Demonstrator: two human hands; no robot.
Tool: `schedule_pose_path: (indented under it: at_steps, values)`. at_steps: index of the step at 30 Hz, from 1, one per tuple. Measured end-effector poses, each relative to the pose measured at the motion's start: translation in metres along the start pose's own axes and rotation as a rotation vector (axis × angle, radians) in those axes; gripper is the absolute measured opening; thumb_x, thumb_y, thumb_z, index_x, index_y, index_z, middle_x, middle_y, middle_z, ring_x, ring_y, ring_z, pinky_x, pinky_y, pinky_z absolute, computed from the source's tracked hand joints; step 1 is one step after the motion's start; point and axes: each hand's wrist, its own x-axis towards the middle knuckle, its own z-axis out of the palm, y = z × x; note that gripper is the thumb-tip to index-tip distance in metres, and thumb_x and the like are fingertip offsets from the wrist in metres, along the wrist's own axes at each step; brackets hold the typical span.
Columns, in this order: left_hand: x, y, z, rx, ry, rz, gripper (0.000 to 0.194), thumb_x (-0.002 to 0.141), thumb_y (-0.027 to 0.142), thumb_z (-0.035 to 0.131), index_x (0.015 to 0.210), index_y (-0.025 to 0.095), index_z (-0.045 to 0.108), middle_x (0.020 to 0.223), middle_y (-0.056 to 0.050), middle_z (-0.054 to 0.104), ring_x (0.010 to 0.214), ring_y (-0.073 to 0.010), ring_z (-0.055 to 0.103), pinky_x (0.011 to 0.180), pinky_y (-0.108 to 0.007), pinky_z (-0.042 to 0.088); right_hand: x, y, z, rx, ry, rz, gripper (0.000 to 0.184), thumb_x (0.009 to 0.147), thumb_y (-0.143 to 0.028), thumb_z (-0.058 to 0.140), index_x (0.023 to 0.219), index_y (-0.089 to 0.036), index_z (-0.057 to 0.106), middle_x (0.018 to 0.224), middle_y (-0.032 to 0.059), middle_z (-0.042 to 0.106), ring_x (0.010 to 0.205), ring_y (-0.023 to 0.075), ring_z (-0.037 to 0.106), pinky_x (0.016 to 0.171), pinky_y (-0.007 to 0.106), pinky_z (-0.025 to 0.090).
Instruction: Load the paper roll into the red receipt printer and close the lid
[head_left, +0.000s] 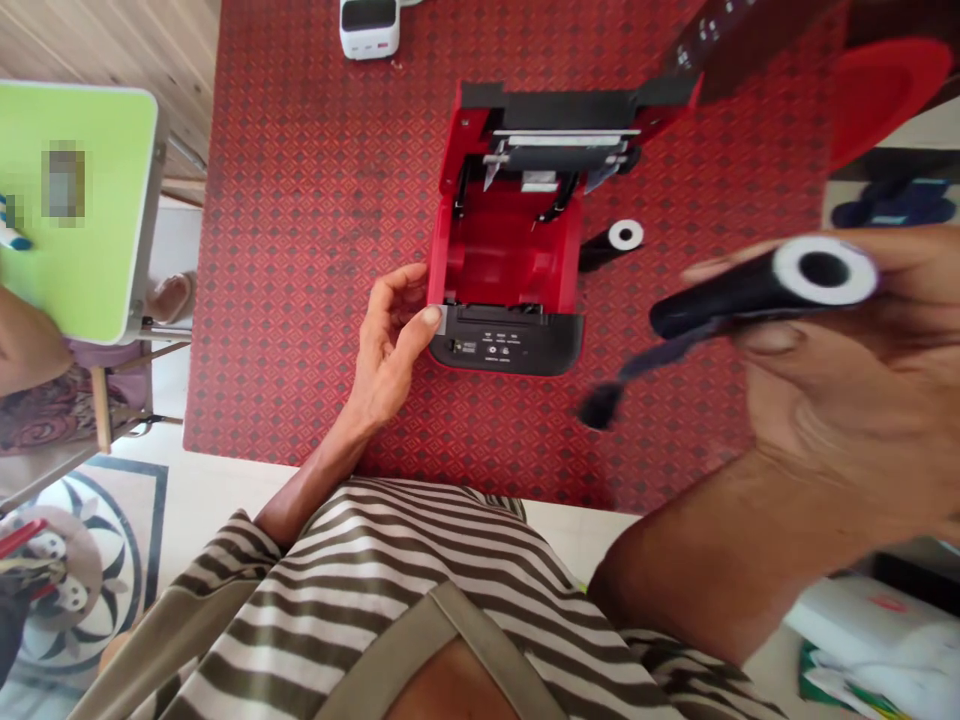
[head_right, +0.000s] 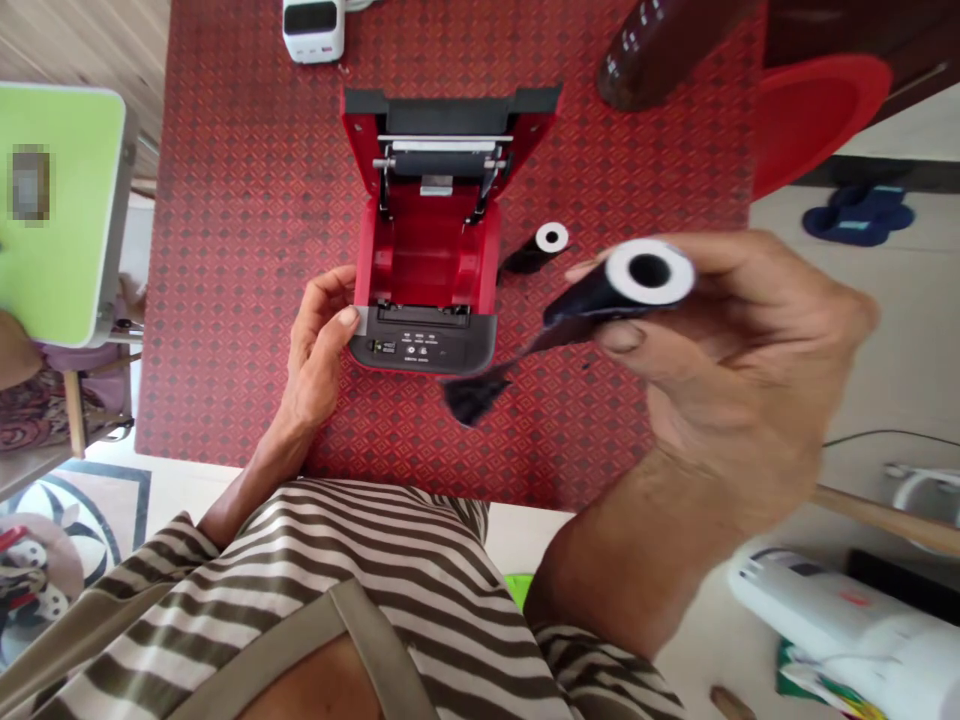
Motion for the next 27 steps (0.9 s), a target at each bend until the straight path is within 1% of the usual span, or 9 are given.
schedule_pose_path:
  at_steps: [3, 6, 8, 10, 13, 17, 23, 25, 27]
  values:
    - [0.002, -0.002, 0.000, 0.008, 0.012, 0.034, 0.062, 0.119, 0.082, 0.084, 0.159, 0.036, 0.077, 0.156, -0.009, 0.089, 0.146, -0.0354, 0.084, 0.127, -0.053, 0.070, -0.016, 0.040, 0.000, 0.160, 0.037, 0.028, 0.050, 0.105, -0.088, 0.089, 0.127, -0.043, 0.092, 0.118, 0.0093, 0.093, 0.115, 0.0484, 0.096, 0.100, 0.075, 0.076]
    - [0.004, -0.002, -0.002, -0.004, 0.007, 0.071, 0.056, 0.121, 0.077, 0.085, 0.158, 0.035, 0.080, 0.154, -0.009, 0.090, 0.142, -0.0330, 0.086, 0.124, -0.050, 0.071, -0.025, 0.070, 0.018, 0.233, -0.010, 0.187, 0.042, 0.097, -0.078, 0.099, 0.116, -0.041, 0.091, 0.117, 0.0091, 0.096, 0.106, 0.0424, 0.095, 0.093, 0.066, 0.077]
    - [0.005, -0.002, -0.003, -0.013, -0.004, 0.081, 0.052, 0.122, 0.073, 0.086, 0.158, 0.035, 0.082, 0.155, -0.008, 0.091, 0.142, -0.0321, 0.086, 0.124, -0.049, 0.071, -0.027, 0.078, 0.035, 0.278, -0.084, 0.275, 0.044, 0.089, -0.072, 0.104, 0.114, -0.039, 0.090, 0.110, 0.0048, 0.096, 0.099, 0.0361, 0.092, 0.091, 0.058, 0.078]
    - [0.006, -0.002, -0.005, -0.012, -0.009, 0.092, 0.052, 0.122, 0.073, 0.085, 0.158, 0.035, 0.083, 0.156, -0.008, 0.091, 0.144, -0.0325, 0.086, 0.125, -0.050, 0.071, -0.029, 0.077, 0.050, 0.292, -0.172, 0.314, 0.042, 0.086, -0.065, 0.105, 0.114, -0.037, 0.092, 0.106, 0.0009, 0.095, 0.093, 0.0304, 0.089, 0.086, 0.051, 0.077]
    - [0.007, -0.004, -0.007, -0.003, -0.011, 0.110, 0.055, 0.122, 0.076, 0.085, 0.158, 0.036, 0.084, 0.155, -0.008, 0.090, 0.145, -0.0336, 0.087, 0.125, -0.051, 0.071, -0.029, 0.069, 0.061, 0.280, -0.268, 0.329, 0.031, 0.093, -0.054, 0.101, 0.119, -0.038, 0.094, 0.109, -0.0019, 0.095, 0.089, 0.0250, 0.087, 0.080, 0.041, 0.074]
    - [0.007, -0.006, -0.008, -0.002, -0.016, 0.096, 0.053, 0.122, 0.075, 0.085, 0.159, 0.038, 0.084, 0.155, -0.008, 0.090, 0.143, -0.0334, 0.086, 0.123, -0.051, 0.071, -0.032, 0.062, 0.061, 0.252, -0.315, 0.308, 0.028, 0.100, -0.046, 0.097, 0.127, -0.040, 0.093, 0.113, -0.0040, 0.095, 0.096, 0.0251, 0.091, 0.091, 0.042, 0.077]
    - [0.005, -0.002, -0.006, -0.025, -0.019, 0.098, 0.050, 0.123, 0.071, 0.086, 0.160, 0.037, 0.085, 0.155, -0.008, 0.090, 0.144, -0.0331, 0.087, 0.123, -0.051, 0.071, -0.034, 0.056, 0.042, 0.306, -0.315, 0.389, 0.051, 0.091, -0.041, 0.098, 0.141, -0.040, 0.093, 0.135, 0.0029, 0.099, 0.114, 0.0286, 0.095, 0.107, 0.048, 0.080]
    - [0.004, -0.001, -0.006, -0.036, -0.014, 0.089, 0.047, 0.123, 0.067, 0.086, 0.159, 0.037, 0.086, 0.153, -0.008, 0.091, 0.142, -0.0313, 0.087, 0.123, -0.049, 0.071, -0.029, 0.058, 0.033, 0.273, -0.241, 0.390, 0.044, 0.092, -0.036, 0.095, 0.137, -0.038, 0.094, 0.137, 0.0067, 0.099, 0.121, 0.0294, 0.095, 0.112, 0.049, 0.079]
    - [0.004, 0.000, -0.006, -0.035, -0.008, 0.088, 0.047, 0.123, 0.067, 0.088, 0.158, 0.036, 0.087, 0.152, -0.007, 0.091, 0.141, -0.0304, 0.086, 0.123, -0.048, 0.071, -0.019, 0.064, 0.030, 0.189, -0.106, 0.368, 0.035, 0.094, -0.032, 0.090, 0.129, -0.036, 0.094, 0.131, 0.0089, 0.099, 0.124, 0.0305, 0.094, 0.117, 0.053, 0.077]
